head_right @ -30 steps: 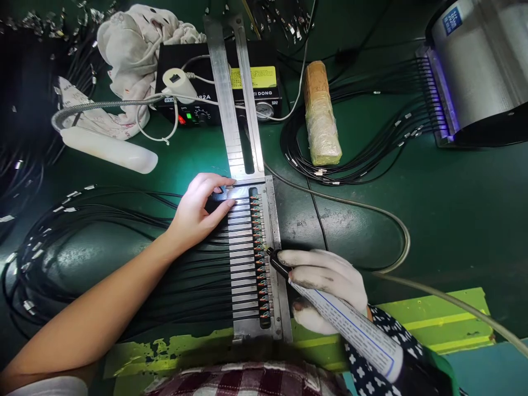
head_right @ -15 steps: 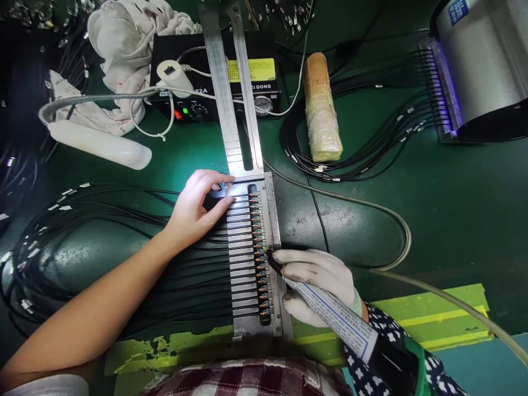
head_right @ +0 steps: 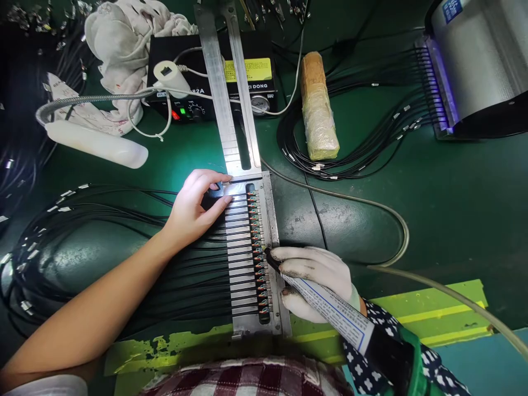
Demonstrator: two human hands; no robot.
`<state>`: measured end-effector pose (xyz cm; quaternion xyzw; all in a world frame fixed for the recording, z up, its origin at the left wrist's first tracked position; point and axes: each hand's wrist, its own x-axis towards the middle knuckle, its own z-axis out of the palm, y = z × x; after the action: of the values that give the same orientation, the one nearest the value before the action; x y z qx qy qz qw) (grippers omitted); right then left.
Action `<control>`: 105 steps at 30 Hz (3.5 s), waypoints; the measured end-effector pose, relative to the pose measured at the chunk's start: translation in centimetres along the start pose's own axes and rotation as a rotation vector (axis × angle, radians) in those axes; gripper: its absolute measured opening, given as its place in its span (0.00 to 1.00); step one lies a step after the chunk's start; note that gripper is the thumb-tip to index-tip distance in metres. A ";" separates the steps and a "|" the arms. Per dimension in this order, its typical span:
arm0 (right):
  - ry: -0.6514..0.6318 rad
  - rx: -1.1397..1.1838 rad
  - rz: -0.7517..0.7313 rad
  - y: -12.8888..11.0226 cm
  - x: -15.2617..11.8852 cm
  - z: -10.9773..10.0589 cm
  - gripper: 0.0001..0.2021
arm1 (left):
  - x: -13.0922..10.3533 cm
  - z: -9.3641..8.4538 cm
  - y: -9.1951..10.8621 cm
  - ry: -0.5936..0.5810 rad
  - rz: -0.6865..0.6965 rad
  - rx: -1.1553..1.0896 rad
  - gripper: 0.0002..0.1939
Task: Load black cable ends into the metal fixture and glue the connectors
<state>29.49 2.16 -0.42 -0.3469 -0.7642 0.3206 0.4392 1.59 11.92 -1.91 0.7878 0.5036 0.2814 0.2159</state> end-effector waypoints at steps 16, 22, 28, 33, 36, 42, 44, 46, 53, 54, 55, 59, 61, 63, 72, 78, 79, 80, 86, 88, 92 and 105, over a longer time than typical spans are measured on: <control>0.030 0.003 -0.023 -0.3 0.4 -0.1 0.10 | 0.0 0.0 -0.2 0.002 0.011 0.009 0.13; 0.033 0.024 -0.025 -0.1 0.2 0.0 0.13 | 0.0 0.0 -0.1 -0.002 0.004 0.009 0.13; 0.031 0.030 -0.006 -0.1 0.3 0.0 0.13 | 0.0 0.0 0.0 -0.001 0.005 0.008 0.13; 0.026 0.035 0.002 0.2 0.1 0.1 0.14 | 0.0 0.0 0.0 -0.005 -0.003 0.007 0.13; 0.022 0.020 0.008 0.0 0.2 0.0 0.14 | 0.0 0.0 0.0 -0.004 -0.006 0.008 0.13; 0.046 -0.051 -0.020 -1.1 0.6 -0.6 0.10 | 0.0 0.0 -0.1 -0.008 0.001 0.008 0.13; 0.048 -0.052 -0.059 -1.4 0.3 -0.6 0.10 | -0.1 0.1 -0.1 -0.004 0.008 0.007 0.13; 0.041 -0.049 -0.062 -1.3 -0.2 -0.5 0.11 | -0.1 0.1 -0.2 0.002 0.017 0.004 0.13; -0.008 0.024 0.007 -0.4 -1.3 0.0 0.16 | 0.0 0.0 -0.2 0.004 0.014 0.001 0.13; -0.004 0.027 0.007 -0.4 -1.3 0.0 0.16 | 0.0 0.0 -0.2 0.002 0.011 0.000 0.13; -0.001 0.030 0.004 -0.4 -1.2 0.0 0.16 | 0.0 0.0 -0.2 0.000 0.009 -0.001 0.13; -0.014 0.020 -0.009 -0.5 -0.9 0.0 0.14 | -0.1 0.1 -0.2 0.002 0.010 0.000 0.13; -0.011 0.018 -0.019 -0.5 -0.8 0.0 0.13 | -0.1 0.0 -0.2 0.002 0.013 0.004 0.13; -0.008 0.018 -0.025 -0.5 -0.9 0.0 0.13 | -0.1 0.0 -0.1 0.002 0.013 0.006 0.13; 0.003 0.013 -0.035 -0.4 -1.1 0.0 0.13 | 0.0 0.1 -0.1 0.003 0.012 0.006 0.14; -0.018 0.020 -0.003 -0.4 -1.0 0.0 0.13 | -0.1 0.1 -0.2 -0.002 0.005 0.010 0.14; -0.018 0.017 -0.007 -0.4 -1.0 0.0 0.13 | -0.1 0.1 -0.3 -0.002 0.005 0.010 0.14; -0.019 0.016 -0.013 -0.3 -1.1 0.0 0.13 | -0.1 0.1 -0.2 -0.002 0.005 0.010 0.14; 0.004 -0.004 -0.040 -0.6 -0.9 -0.1 0.10 | 0.0 0.0 -0.1 0.005 0.013 0.010 0.13; -0.001 -0.005 -0.039 -0.7 -0.8 -0.1 0.09 | 0.0 0.0 -0.1 0.004 0.014 0.008 0.13; -0.003 -0.003 -0.031 -0.8 -0.7 -0.1 0.09 | 0.0 0.0 -0.1 0.003 0.013 0.006 0.13; 0.015 -0.011 -0.034 -0.9 -0.5 -0.1 0.09 | 0.0 0.0 -0.1 0.000 0.009 0.000 0.13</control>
<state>29.50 1.30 0.13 -0.3386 -0.7684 0.3062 0.4485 1.52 11.95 -1.99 0.7901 0.5002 0.2821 0.2146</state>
